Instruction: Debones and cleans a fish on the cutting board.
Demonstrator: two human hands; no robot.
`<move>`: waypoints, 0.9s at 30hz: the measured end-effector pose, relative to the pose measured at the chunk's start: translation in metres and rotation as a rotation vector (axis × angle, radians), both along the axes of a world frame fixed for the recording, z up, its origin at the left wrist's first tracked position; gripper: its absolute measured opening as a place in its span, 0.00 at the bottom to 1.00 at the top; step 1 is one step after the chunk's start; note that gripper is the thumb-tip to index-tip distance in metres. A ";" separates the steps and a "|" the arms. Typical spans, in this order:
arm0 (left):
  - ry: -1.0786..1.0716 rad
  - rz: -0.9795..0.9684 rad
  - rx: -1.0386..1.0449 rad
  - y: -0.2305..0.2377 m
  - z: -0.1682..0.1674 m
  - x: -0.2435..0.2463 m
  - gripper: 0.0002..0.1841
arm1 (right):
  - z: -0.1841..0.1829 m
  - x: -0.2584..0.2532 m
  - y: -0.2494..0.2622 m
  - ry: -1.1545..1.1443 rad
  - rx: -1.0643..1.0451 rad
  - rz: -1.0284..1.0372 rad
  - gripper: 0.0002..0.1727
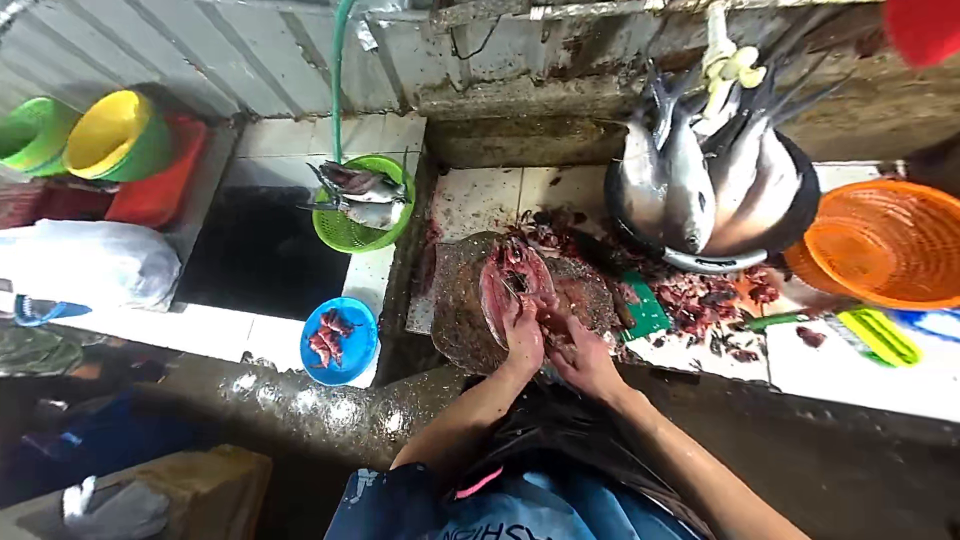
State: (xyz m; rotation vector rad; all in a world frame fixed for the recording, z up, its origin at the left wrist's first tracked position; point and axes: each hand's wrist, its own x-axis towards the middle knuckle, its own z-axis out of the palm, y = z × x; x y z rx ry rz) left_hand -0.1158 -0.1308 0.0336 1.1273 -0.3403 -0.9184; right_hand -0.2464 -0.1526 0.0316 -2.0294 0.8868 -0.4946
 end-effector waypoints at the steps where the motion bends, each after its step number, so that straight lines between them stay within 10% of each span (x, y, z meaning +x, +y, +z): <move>1: -0.017 -0.083 0.036 0.001 0.000 0.000 0.16 | 0.003 0.001 0.000 0.035 0.064 -0.003 0.41; 4: -0.382 -0.297 0.328 0.003 -0.007 0.025 0.14 | 0.007 -0.009 0.005 0.222 0.116 -0.043 0.40; 6: -0.773 -0.165 0.601 -0.005 -0.026 0.067 0.34 | 0.001 -0.037 0.012 0.370 -0.029 -0.113 0.40; 8: -0.869 -0.191 0.910 -0.020 -0.040 0.110 0.51 | -0.019 -0.073 0.023 0.593 -0.101 -0.184 0.46; 11: -0.887 -0.385 1.023 -0.024 -0.040 0.116 0.49 | -0.042 -0.125 0.046 0.836 0.084 -0.212 0.36; 18: -0.496 -0.365 0.951 0.000 -0.060 0.063 0.68 | 0.004 -0.085 0.058 0.148 0.621 -0.281 0.21; 27: 0.139 -0.227 0.470 0.019 -0.072 0.065 0.41 | 0.004 -0.036 0.053 -0.254 1.222 -0.206 0.19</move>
